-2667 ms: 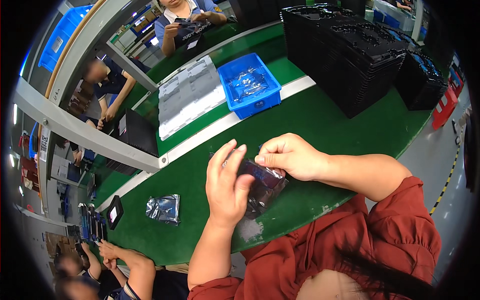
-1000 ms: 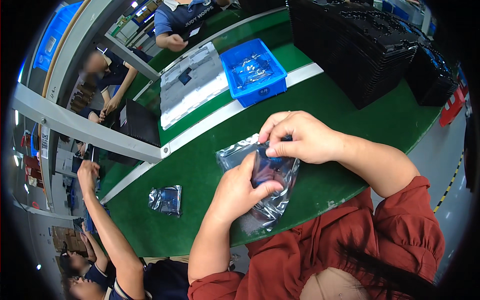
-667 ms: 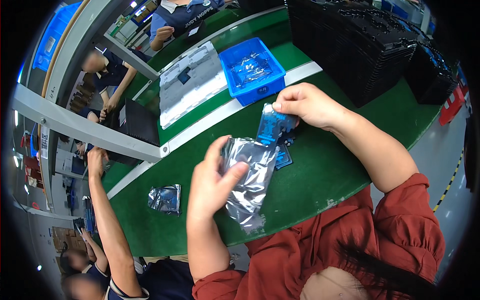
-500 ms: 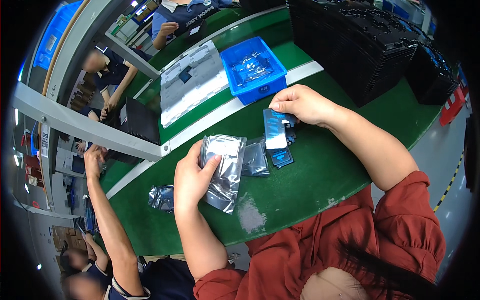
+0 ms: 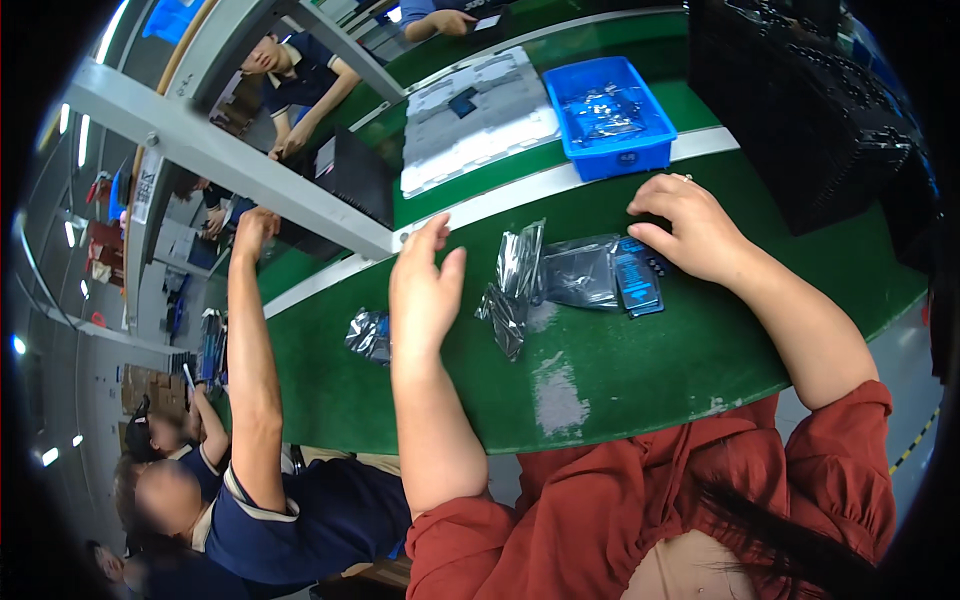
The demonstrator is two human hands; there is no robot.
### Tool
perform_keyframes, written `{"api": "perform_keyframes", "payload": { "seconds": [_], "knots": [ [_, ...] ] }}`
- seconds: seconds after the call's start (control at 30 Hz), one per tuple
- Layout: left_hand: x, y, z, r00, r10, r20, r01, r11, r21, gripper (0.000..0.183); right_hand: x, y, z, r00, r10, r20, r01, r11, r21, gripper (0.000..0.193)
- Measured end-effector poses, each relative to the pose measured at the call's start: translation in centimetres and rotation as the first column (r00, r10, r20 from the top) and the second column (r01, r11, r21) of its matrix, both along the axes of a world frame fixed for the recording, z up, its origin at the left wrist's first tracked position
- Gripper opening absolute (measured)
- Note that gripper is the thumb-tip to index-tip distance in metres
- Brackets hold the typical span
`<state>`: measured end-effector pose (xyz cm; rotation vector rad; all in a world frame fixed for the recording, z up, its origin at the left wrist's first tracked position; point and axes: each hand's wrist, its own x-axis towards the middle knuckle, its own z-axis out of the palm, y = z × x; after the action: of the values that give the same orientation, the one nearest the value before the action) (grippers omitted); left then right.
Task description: The person unpacks small blue electronic components from silver anti-static bags and places them into slots on black plastic trays. The person then stacks the filled trays and repeats the process with new components and trays.
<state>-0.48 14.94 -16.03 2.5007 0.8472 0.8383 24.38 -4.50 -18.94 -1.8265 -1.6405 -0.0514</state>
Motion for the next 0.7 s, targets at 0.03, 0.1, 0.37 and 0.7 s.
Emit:
{"api": "perform_keyframes", "payload": {
  "seconds": [0.03, 0.1, 0.37, 0.7],
  "knots": [
    [-1.4, 0.9, 0.5, 0.994, 0.011, -0.107, -0.006, 0.999, 0.045, 0.043, 0.0, -0.4, 0.2, 1.000, 0.021, 0.008, -0.021, 1.000, -0.019, 0.022],
    [-4.7, 3.0, 1.0, 0.954, -0.016, -0.298, 0.046, 0.994, 0.096, 0.046, -0.2, -0.8, 0.6, 0.998, 0.050, 0.026, -0.050, 0.999, -0.018, 0.021],
    [-11.4, 5.6, -2.7, 0.941, 0.010, -0.339, -0.007, 1.000, 0.010, 0.017, -1.1, -0.6, 1.3, 0.974, 0.211, 0.078, -0.214, 0.976, 0.031, 0.017],
    [-0.4, -6.5, 5.2, 0.977, -0.164, 0.134, 0.172, 0.984, -0.054, 0.007, -3.6, -2.0, 2.8, 0.928, 0.358, -0.104, -0.308, 0.893, 0.327, 0.025]
  ]
}}
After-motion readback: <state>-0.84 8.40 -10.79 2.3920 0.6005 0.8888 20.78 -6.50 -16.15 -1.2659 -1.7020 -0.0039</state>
